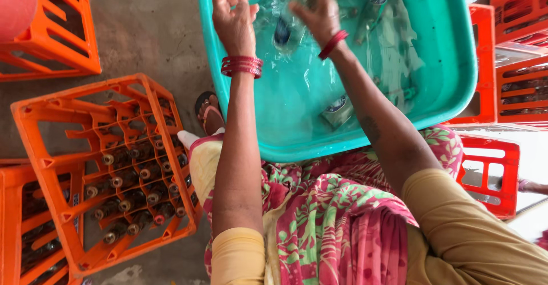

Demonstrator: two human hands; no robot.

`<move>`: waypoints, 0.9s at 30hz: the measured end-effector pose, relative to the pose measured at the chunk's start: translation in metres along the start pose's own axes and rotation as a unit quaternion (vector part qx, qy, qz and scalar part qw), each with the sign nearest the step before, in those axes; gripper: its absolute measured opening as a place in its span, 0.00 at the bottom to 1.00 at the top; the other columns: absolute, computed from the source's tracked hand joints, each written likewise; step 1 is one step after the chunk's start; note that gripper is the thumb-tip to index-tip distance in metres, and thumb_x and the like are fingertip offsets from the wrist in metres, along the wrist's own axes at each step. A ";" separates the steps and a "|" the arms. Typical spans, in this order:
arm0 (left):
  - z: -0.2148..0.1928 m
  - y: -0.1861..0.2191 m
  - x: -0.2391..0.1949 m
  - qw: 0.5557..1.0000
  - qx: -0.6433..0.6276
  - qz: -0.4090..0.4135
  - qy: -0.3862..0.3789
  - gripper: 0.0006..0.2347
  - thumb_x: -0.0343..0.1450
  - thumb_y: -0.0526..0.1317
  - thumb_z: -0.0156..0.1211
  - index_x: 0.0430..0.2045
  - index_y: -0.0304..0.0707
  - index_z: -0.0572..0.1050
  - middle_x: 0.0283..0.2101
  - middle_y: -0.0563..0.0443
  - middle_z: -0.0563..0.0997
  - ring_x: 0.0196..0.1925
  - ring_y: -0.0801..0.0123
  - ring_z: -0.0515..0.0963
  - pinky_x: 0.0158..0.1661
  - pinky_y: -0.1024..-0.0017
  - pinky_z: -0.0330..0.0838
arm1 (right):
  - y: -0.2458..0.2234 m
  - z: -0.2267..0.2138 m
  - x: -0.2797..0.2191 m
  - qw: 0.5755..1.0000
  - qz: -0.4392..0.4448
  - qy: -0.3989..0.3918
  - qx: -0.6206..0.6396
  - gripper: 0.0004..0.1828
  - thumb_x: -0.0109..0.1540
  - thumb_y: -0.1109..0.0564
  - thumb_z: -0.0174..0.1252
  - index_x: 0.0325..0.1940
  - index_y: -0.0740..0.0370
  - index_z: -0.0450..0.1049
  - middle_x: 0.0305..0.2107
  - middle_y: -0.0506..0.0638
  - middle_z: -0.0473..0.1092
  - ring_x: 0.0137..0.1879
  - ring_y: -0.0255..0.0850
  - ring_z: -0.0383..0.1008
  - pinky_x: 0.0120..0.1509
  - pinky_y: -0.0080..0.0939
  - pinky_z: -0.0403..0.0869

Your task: The person sits on the floor and washes glass bottles in a teal basin filled with water. They repeatedly pick up bottles, rinse them by filling and emptying them with water from the basin, and place them into an orange crate.

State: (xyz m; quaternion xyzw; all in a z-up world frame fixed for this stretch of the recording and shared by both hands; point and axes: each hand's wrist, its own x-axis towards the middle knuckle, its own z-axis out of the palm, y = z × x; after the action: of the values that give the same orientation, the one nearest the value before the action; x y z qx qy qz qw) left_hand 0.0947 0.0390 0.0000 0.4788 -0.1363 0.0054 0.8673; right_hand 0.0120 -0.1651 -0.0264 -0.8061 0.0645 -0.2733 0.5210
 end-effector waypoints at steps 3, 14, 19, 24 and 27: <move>0.000 0.001 -0.003 0.999 0.022 -0.028 0.006 0.14 0.73 0.26 0.52 0.52 0.39 0.75 0.42 0.50 0.81 0.35 0.75 0.80 0.35 0.74 0.82 | -0.046 -0.024 0.005 0.979 -0.033 0.075 0.186 0.24 0.68 0.57 0.69 0.61 0.65 0.64 0.54 0.55 0.75 0.59 0.43 0.78 0.66 0.43 0.78; 0.011 0.014 -0.002 0.998 0.048 -0.034 0.002 0.13 0.73 0.26 0.51 0.50 0.36 0.76 0.38 0.52 0.79 0.38 0.76 0.81 0.35 0.76 0.83 | -0.122 -0.061 -0.022 0.983 0.054 -0.008 0.178 0.23 0.66 0.52 0.64 0.61 0.62 0.66 0.49 0.53 0.76 0.55 0.42 0.78 0.62 0.48 0.78; -0.004 -0.009 -0.011 0.997 0.043 -0.066 0.001 0.13 0.73 0.28 0.52 0.50 0.37 0.75 0.37 0.48 0.81 0.33 0.74 0.80 0.33 0.77 0.80 | -0.061 -0.074 -0.048 0.965 0.101 0.040 0.240 0.22 0.70 0.49 0.62 0.60 0.65 0.68 0.49 0.54 0.76 0.55 0.41 0.78 0.60 0.45 0.78; 0.010 -0.043 -0.009 0.994 -0.094 0.029 -0.044 0.18 0.67 0.29 0.55 0.53 0.35 0.71 0.53 0.48 0.78 0.49 0.64 0.82 0.44 0.70 0.84 | -0.032 -0.098 -0.064 0.983 0.029 -0.096 -0.152 0.18 0.75 0.51 0.49 0.65 0.60 0.74 0.54 0.48 0.75 0.56 0.37 0.74 0.59 0.37 0.73; 0.024 -0.062 -0.009 0.948 0.279 0.153 -0.002 0.17 0.69 0.26 0.56 0.48 0.49 0.77 0.49 0.57 0.85 0.39 0.81 0.88 0.40 0.82 0.81 | -0.048 -0.090 -0.056 0.996 0.046 0.054 -0.062 0.14 0.77 0.52 0.55 0.61 0.64 0.69 0.46 0.46 0.72 0.49 0.33 0.71 0.51 0.38 0.76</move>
State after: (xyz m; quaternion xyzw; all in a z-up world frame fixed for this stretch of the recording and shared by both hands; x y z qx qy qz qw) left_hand 0.0890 -0.0134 -0.0411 0.6749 -0.2024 0.1750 0.6877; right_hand -0.0897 -0.1940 0.0227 -0.8173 0.1465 -0.2874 0.4775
